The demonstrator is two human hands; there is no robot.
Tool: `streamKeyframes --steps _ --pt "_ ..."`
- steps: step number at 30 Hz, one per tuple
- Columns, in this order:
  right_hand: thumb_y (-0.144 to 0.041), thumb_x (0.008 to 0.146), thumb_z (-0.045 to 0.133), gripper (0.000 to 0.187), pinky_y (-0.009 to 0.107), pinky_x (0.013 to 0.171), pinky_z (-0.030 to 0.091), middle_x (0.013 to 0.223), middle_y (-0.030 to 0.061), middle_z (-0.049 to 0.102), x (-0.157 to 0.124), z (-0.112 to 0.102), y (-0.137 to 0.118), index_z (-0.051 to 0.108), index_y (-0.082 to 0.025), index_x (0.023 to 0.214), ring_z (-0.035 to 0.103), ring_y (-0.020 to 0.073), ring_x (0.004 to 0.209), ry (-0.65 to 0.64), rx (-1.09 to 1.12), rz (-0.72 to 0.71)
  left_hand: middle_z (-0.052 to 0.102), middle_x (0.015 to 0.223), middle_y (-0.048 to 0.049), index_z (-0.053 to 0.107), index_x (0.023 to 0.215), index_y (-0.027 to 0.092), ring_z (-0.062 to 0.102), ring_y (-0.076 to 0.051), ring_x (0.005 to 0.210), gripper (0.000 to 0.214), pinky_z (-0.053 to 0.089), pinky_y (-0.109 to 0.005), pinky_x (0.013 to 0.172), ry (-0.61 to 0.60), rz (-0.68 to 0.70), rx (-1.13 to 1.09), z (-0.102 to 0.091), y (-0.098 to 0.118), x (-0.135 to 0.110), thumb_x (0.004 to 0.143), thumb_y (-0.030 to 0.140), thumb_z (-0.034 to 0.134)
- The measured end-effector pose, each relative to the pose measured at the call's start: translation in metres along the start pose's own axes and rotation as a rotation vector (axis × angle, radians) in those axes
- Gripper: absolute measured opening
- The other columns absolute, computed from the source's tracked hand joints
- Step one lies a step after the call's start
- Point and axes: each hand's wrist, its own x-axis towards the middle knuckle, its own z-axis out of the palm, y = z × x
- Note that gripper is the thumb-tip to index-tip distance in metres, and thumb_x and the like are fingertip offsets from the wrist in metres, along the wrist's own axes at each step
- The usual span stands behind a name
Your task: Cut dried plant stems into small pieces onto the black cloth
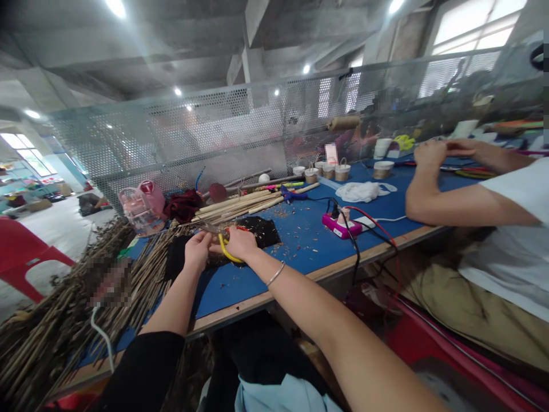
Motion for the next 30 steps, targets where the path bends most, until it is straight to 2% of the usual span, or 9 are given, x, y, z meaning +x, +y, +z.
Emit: streamKeyframes --steps 6,11,20,25,30 --pt "-0.073 0.06 0.051 0.075 0.034 0.079 0.04 0.101 0.0148 0.06 -0.0001 -0.0009 0.001 0.045 -0.014 0.107 0.057 0.027 0.097 0.042 -0.037 -0.046 0.064 0.062 -0.0031 0.066 0.077 0.012 0.054 -0.011 0.049 0.026 0.042 -0.022 0.049 -0.065 -0.003 -0.041 0.001 -0.0022 -0.001 0.062 0.034 0.063" --pt "-0.074 0.062 0.048 0.073 0.033 0.073 0.043 0.092 0.0118 0.064 0.0014 0.0041 0.0025 0.045 -0.015 0.105 0.061 0.0255 0.087 0.026 0.0 -0.035 0.066 0.066 -0.0038 0.067 0.083 0.013 0.058 -0.013 0.057 0.029 0.045 -0.023 0.055 -0.055 0.005 -0.056 0.0021 -0.0022 -0.0013 0.062 0.033 0.064" --pt "-0.074 0.061 0.049 0.069 0.032 0.071 0.044 0.088 0.0104 0.066 0.0018 0.003 0.0007 0.051 -0.018 0.101 0.062 0.0258 0.086 0.015 0.022 0.026 0.068 0.07 -0.0053 0.068 0.09 0.013 0.06 -0.014 0.062 0.034 0.047 -0.025 0.059 -0.045 0.015 -0.058 0.001 0.0003 -0.0016 0.063 0.034 0.065" --pt "-0.075 0.062 0.047 0.068 0.032 0.069 0.044 0.087 0.0101 0.066 0.0021 0.0013 0.0014 0.053 -0.019 0.101 0.062 0.0257 0.084 0.018 0.031 0.069 0.069 0.078 -0.0062 0.064 0.104 0.015 0.061 -0.014 0.062 0.05 0.048 -0.025 0.059 -0.076 -0.054 -0.131 0.0042 0.002 -0.0035 0.058 0.032 0.071" --pt "-0.074 0.064 0.046 0.062 0.031 0.07 0.044 0.09 0.0086 0.067 0.002 -0.0014 0.0009 0.056 -0.022 0.098 0.062 0.0245 0.087 -0.023 0.056 0.059 0.069 0.083 -0.0073 0.064 0.102 0.014 0.062 -0.014 0.065 0.049 0.049 -0.027 0.064 -0.039 -0.078 -0.161 0.0051 0.0005 -0.001 0.057 0.028 0.072"
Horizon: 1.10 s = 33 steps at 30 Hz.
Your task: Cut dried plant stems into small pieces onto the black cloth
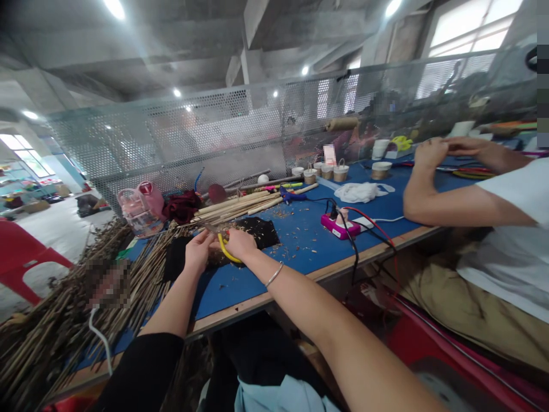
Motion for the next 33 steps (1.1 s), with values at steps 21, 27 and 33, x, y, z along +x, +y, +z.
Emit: streamKeyframes --steps 21,27,33 --pt "-0.074 0.059 0.05 0.074 0.03 0.073 0.041 0.092 0.011 0.063 0.002 0.0063 0.0053 0.046 -0.016 0.104 0.06 0.0253 0.09 0.083 -0.057 -0.097 0.066 0.075 -0.0066 0.058 0.079 0.013 0.062 -0.016 0.068 0.031 0.047 -0.027 0.061 -0.029 -0.005 -0.05 -0.0033 -0.0034 0.004 0.056 0.031 0.069" --pt "-0.074 0.063 0.046 0.069 0.03 0.071 0.041 0.088 0.0095 0.065 0.002 0.0063 0.0048 0.046 -0.018 0.103 0.061 0.0241 0.086 0.07 -0.024 -0.102 0.067 0.08 -0.0073 0.061 0.085 0.013 0.062 -0.016 0.068 0.033 0.047 -0.027 0.062 -0.02 0.038 0.0 -0.0032 -0.0021 0.0022 0.058 0.03 0.067" --pt "-0.074 0.066 0.043 0.066 0.03 0.071 0.041 0.09 0.0097 0.065 0.001 0.0026 0.0031 0.047 -0.019 0.103 0.061 0.024 0.086 0.058 -0.011 -0.098 0.067 0.086 -0.0079 0.065 0.088 0.012 0.061 -0.017 0.078 0.031 0.045 -0.029 0.074 0.012 0.137 0.059 -0.0025 0.001 0.0016 0.062 0.029 0.064"
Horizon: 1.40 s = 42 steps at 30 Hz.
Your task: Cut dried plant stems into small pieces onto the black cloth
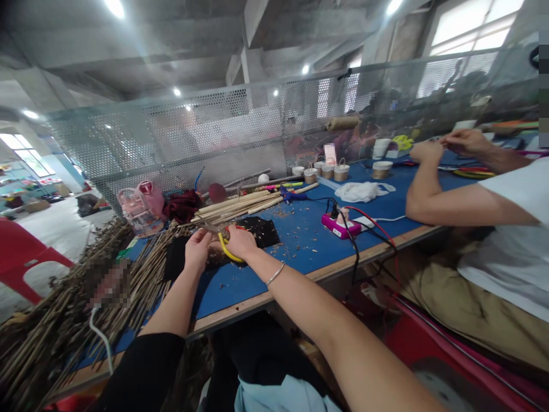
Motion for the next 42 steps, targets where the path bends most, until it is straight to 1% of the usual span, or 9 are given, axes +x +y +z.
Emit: streamKeyframes --steps 3,6,10,15,19,27,32,36,42 --pt "-0.074 0.067 0.041 0.065 0.031 0.071 0.041 0.089 0.0098 0.066 -0.0004 -0.0013 -0.0009 0.048 -0.019 0.103 0.061 0.0247 0.087 0.016 -0.008 0.011 0.068 0.088 -0.0075 0.067 0.088 0.012 0.06 -0.018 0.083 0.027 0.043 -0.03 0.08 -0.009 0.039 0.021 0.0004 0.0024 -0.001 0.066 0.027 0.061" --pt "-0.074 0.068 0.04 0.066 0.031 0.071 0.041 0.089 0.0098 0.066 -0.0005 -0.0018 -0.0008 0.048 -0.019 0.103 0.061 0.0251 0.087 0.02 -0.015 0.024 0.068 0.092 -0.0069 0.068 0.088 0.014 0.059 -0.019 0.09 0.026 0.041 -0.03 0.085 -0.07 0.083 0.042 0.0006 0.0034 -0.0023 0.066 0.024 0.06" --pt "-0.074 0.066 0.041 0.067 0.031 0.071 0.04 0.09 0.01 0.065 0.0002 -0.0008 0.0008 0.048 -0.019 0.103 0.061 0.0248 0.087 0.001 -0.022 0.033 0.068 0.095 -0.0079 0.067 0.092 0.013 0.06 -0.02 0.09 0.031 0.042 -0.032 0.084 -0.125 0.073 0.038 0.0008 0.0029 -0.0031 0.066 0.028 0.062" --pt "-0.075 0.064 0.044 0.068 0.03 0.07 0.041 0.088 0.0096 0.066 0.0016 0.0019 0.0015 0.048 -0.018 0.102 0.062 0.025 0.085 0.001 -0.046 0.022 0.069 0.087 -0.0089 0.067 0.089 0.012 0.062 -0.02 0.081 0.034 0.045 -0.033 0.078 -0.067 0.015 0.024 0.0017 0.0034 -0.0028 0.061 0.03 0.066" --pt "-0.074 0.063 0.046 0.068 0.031 0.07 0.041 0.087 0.0093 0.066 0.0017 0.0024 0.0012 0.048 -0.019 0.102 0.062 0.0252 0.085 -0.006 -0.058 0.018 0.069 0.084 -0.0084 0.067 0.086 0.012 0.061 -0.019 0.078 0.031 0.045 -0.031 0.076 -0.029 0.012 0.042 0.0014 0.0019 -0.0015 0.059 0.028 0.067" --pt "-0.073 0.061 0.05 0.07 0.031 0.07 0.041 0.088 0.0091 0.065 0.0007 0.0024 0.0016 0.047 -0.018 0.105 0.061 0.0252 0.085 -0.006 -0.037 -0.002 0.068 0.079 -0.0048 0.066 0.085 0.013 0.06 -0.016 0.074 0.026 0.044 -0.029 0.075 0.006 0.021 0.078 -0.0015 -0.0022 0.0008 0.062 0.024 0.061" --pt "-0.072 0.062 0.051 0.07 0.032 0.075 0.04 0.097 0.012 0.061 0.0006 0.0022 0.0014 0.047 -0.017 0.105 0.058 0.0257 0.092 0.052 -0.054 -0.036 0.068 0.082 -0.0054 0.068 0.083 0.014 0.06 -0.016 0.074 0.025 0.045 -0.029 0.073 -0.031 0.002 0.069 0.0 -0.0016 -0.0008 0.061 0.023 0.061" --pt "-0.071 0.062 0.052 0.069 0.034 0.077 0.039 0.098 0.0122 0.059 0.0004 0.0018 0.0008 0.047 -0.016 0.103 0.055 0.0266 0.095 0.092 -0.081 -0.051 0.068 0.083 -0.0055 0.066 0.089 0.014 0.061 -0.016 0.072 0.03 0.046 -0.028 0.07 -0.02 -0.011 0.039 0.0004 -0.0037 -0.0003 0.064 0.028 0.06" --pt "-0.07 0.064 0.051 0.068 0.034 0.077 0.039 0.099 0.0126 0.059 -0.0001 0.0009 0.0013 0.046 -0.016 0.105 0.056 0.0259 0.095 0.066 -0.066 -0.04 0.068 0.085 -0.006 0.067 0.091 0.014 0.061 -0.017 0.074 0.034 0.046 -0.028 0.07 -0.035 -0.023 0.017 -0.0012 -0.0064 0.0012 0.062 0.03 0.064"
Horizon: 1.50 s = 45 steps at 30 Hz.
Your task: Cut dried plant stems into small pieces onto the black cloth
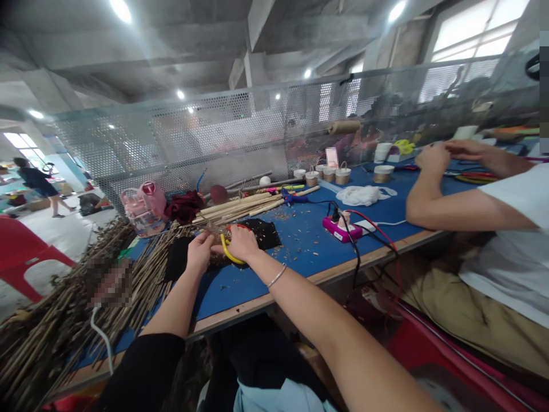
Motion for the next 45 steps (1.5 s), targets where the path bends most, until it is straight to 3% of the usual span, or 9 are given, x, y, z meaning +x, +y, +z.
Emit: streamKeyframes --steps 6,23,32,45 --pt "-0.069 0.066 0.051 0.066 0.03 0.072 0.04 0.092 0.0098 0.064 -0.0015 -0.002 -0.0024 0.044 -0.017 0.106 0.06 0.0247 0.089 -0.059 0.072 0.042 0.068 0.085 -0.0076 0.066 0.097 0.013 0.061 -0.015 0.068 0.042 0.047 -0.029 0.069 -0.008 -0.011 -0.049 0.0007 -0.0035 0.0021 0.061 0.033 0.066" --pt "-0.072 0.062 0.051 0.065 0.031 0.07 0.042 0.09 0.0094 0.065 -0.001 -0.0034 -0.0025 0.049 -0.02 0.1 0.061 0.0258 0.086 -0.074 0.056 0.072 0.069 0.081 -0.0064 0.065 0.099 0.012 0.061 -0.015 0.066 0.045 0.048 -0.03 0.068 0.024 -0.034 -0.085 0.0006 -0.0007 0.0009 0.059 0.033 0.068" --pt "-0.07 0.065 0.05 0.068 0.032 0.075 0.04 0.095 0.0127 0.061 -0.0018 -0.0034 -0.0043 0.043 -0.015 0.105 0.058 0.026 0.093 0.018 0.028 0.027 0.068 0.083 -0.0076 0.066 0.098 0.013 0.061 -0.015 0.068 0.042 0.048 -0.03 0.07 -0.038 -0.025 -0.097 0.006 0.001 -0.0046 0.06 0.032 0.068" --pt "-0.069 0.06 0.056 0.073 0.037 0.082 0.037 0.105 0.0123 0.053 0.0013 0.0012 0.0007 0.045 -0.016 0.108 0.049 0.0264 0.1 0.049 0.043 -0.026 0.066 0.082 -0.0049 0.065 0.094 0.014 0.059 -0.012 0.064 0.034 0.048 -0.028 0.068 0.099 0.0 -0.05 0.0003 0.002 0.0029 0.063 0.029 0.063"
